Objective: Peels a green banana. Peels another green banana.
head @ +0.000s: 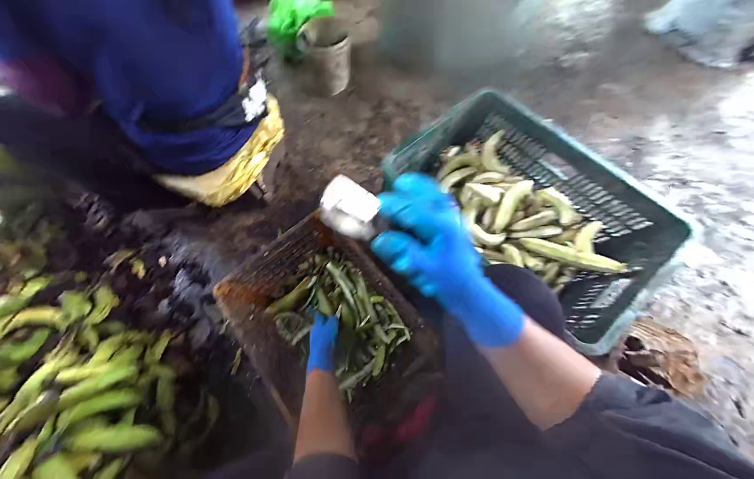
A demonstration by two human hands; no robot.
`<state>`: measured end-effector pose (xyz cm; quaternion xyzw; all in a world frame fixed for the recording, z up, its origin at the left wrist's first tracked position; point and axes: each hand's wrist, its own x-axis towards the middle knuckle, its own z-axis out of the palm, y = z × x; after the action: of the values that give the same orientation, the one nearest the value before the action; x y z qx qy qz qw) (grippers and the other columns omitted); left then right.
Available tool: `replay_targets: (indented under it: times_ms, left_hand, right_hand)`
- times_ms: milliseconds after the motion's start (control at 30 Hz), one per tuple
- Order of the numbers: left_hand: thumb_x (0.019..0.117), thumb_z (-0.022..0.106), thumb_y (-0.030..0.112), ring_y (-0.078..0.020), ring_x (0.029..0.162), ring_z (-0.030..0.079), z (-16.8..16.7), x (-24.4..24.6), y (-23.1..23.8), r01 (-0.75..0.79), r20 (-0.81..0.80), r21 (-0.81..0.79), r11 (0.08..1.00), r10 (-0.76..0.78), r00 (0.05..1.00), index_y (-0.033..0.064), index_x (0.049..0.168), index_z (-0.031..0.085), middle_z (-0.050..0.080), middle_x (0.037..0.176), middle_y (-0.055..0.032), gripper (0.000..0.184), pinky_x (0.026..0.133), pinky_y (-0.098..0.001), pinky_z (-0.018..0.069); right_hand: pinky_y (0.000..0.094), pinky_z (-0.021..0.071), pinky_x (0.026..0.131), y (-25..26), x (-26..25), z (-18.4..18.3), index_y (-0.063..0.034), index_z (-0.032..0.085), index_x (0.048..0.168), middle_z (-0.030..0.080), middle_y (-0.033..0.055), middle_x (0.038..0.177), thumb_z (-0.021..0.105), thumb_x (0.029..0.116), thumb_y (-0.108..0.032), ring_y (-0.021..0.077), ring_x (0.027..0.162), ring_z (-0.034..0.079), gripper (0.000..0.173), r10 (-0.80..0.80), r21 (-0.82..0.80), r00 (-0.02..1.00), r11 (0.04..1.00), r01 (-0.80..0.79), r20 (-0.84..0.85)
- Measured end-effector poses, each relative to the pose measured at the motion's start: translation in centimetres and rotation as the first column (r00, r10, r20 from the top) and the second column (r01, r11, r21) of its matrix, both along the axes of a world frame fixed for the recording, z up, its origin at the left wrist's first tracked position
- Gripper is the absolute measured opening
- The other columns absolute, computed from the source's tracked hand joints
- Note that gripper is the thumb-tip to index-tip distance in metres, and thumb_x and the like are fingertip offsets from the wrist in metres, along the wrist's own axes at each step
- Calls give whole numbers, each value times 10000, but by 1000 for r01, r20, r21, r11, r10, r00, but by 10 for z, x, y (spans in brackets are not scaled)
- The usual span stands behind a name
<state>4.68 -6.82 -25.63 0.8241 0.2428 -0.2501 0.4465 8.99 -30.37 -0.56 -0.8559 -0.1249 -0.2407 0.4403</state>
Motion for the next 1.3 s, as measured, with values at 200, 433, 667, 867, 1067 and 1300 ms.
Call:
replay_targets:
  times_ms: [200,433,667,867,1067,1300]
  left_hand:
    - [932,665,488,-416,1285,567,16,3,-24,284,-244,301,910,-214,946,101,1481,477,599,1387,-210,697,1040,-679,424]
    - [965,649,221,-348,1304,526,77,-3,-8,-157,442,-53,986,164,882,-105,1447,403,519,1400,-303,631,1106,-478,426]
    - [972,506,136,-143,820,690,145,-33,-32,-162,496,-723,671,668,554,-16,1431,313,646,1021,-79,520,729,-327,618]
    - [1017,346,168,-145,656,663,190,-50,-24,-139,299,-868,476,727,618,6,1372,340,637,857,-74,390,573,-279,590]
    - [828,757,554,-166,702,674,266,-63,-20,209,346,-938,276,706,618,134,1321,488,670,953,-57,701,639,-322,607]
    - [874,697,82,-210,1131,653,261,-49,56,35,714,-598,800,513,476,131,1573,226,623,1295,-99,844,949,-371,569]
  right_hand:
    - [390,533,983,45,-22,-48,-134,690,1314,606,70,1392,609,995,-389,149,1215,604,416,378,376,776,906,-196,-505]
    - [374,559,768,83,-59,-117,-87,538,1421,631,133,1282,457,1086,-431,207,939,673,487,544,609,278,674,417,-792]
    - [287,512,563,111,-48,-149,-80,623,1176,620,20,807,305,1119,-408,108,630,575,461,711,834,440,426,350,-548]
    - [255,482,474,119,-38,-144,-64,634,1125,582,12,689,273,1124,-426,100,509,528,512,756,831,365,421,364,-543]
    - [505,564,837,79,-33,-184,-39,633,1318,637,190,1281,419,1089,-478,304,1004,679,540,248,332,254,863,380,-935]
    - [373,606,774,91,-66,-106,38,488,1395,680,158,1137,321,1122,-276,200,860,709,448,462,625,540,764,160,-704]
